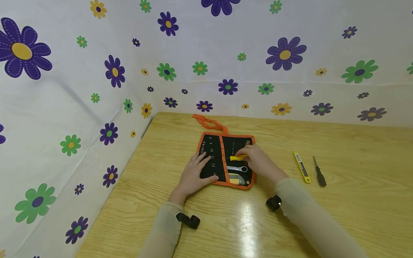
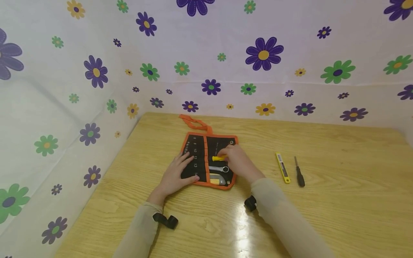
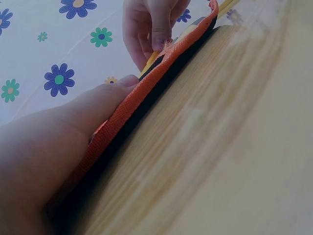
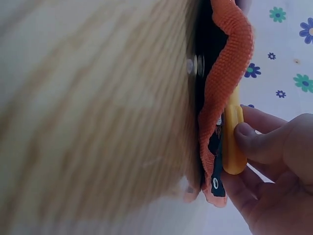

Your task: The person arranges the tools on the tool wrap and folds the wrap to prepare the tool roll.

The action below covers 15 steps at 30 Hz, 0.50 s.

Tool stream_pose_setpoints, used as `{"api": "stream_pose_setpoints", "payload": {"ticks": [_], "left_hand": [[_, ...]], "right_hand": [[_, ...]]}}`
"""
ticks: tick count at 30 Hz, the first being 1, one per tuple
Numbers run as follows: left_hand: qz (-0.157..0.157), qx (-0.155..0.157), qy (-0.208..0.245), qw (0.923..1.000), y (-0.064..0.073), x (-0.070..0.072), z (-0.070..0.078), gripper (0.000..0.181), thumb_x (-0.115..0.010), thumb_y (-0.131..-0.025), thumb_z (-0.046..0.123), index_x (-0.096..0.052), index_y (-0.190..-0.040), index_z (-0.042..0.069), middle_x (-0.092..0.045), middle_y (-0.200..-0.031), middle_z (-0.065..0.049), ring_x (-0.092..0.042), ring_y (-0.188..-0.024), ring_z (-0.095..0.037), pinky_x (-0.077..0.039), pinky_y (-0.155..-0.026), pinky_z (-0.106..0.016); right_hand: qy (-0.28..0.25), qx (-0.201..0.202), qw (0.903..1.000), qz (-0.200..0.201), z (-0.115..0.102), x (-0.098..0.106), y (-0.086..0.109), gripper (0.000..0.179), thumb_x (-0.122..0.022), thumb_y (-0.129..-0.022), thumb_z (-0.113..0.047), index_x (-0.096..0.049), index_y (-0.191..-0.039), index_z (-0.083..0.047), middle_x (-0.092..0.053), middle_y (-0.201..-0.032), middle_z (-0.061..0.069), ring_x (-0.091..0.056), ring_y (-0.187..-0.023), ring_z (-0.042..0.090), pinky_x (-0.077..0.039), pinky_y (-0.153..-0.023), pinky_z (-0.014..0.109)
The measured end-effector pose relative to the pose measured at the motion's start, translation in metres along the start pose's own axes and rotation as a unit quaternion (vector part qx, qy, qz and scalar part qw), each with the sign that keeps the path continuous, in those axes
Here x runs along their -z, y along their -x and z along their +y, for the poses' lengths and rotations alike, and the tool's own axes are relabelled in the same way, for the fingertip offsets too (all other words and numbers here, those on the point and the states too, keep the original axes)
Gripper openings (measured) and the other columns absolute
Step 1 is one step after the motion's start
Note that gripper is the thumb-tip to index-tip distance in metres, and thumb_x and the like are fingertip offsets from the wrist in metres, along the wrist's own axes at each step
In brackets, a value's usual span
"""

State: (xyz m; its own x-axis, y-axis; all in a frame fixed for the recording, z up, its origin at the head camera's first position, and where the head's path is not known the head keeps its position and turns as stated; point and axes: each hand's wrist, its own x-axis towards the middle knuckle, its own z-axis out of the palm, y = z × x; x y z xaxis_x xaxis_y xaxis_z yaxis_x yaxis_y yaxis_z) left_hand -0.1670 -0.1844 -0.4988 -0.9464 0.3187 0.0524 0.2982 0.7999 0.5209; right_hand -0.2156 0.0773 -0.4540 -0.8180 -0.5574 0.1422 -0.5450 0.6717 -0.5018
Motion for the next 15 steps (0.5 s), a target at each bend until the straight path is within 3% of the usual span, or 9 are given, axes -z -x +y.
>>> {"api": "stream_pose_setpoints", "payload": {"ticks": [5, 15], "left_hand": [[-0.002, 0.000, -0.002, 1.0000, 0.000, 0.000, 0.000, 0.083, -0.064, -0.082, 0.059, -0.035, -0.150, 0.020, -0.023, -0.157, -0.004, -0.008, -0.145, -0.024, -0.015, -0.113, -0.052], [-0.006, 0.001, 0.000, 1.0000, 0.001, 0.002, 0.001, 0.084, -0.062, -0.082, 0.062, -0.035, -0.150, 0.020, -0.022, -0.157, -0.003, -0.007, -0.145, -0.024, -0.015, -0.113, -0.052]], "right_hand": [[0.000, -0.019, 0.9994, -0.028, 0.000, 0.000, -0.004, 0.030, -0.056, -0.087, 0.016, -0.072, -0.106, -0.002, -0.067, -0.103, 0.012, -0.060, -0.100, 0.033, -0.047, -0.091, 0.047], [-0.016, -0.019, 0.9976, -0.064, -0.006, -0.005, -0.015, 0.026, -0.056, -0.091, 0.008, -0.071, -0.109, -0.002, -0.068, -0.102, 0.011, -0.063, -0.096, 0.028, -0.053, -0.082, 0.038]]}}
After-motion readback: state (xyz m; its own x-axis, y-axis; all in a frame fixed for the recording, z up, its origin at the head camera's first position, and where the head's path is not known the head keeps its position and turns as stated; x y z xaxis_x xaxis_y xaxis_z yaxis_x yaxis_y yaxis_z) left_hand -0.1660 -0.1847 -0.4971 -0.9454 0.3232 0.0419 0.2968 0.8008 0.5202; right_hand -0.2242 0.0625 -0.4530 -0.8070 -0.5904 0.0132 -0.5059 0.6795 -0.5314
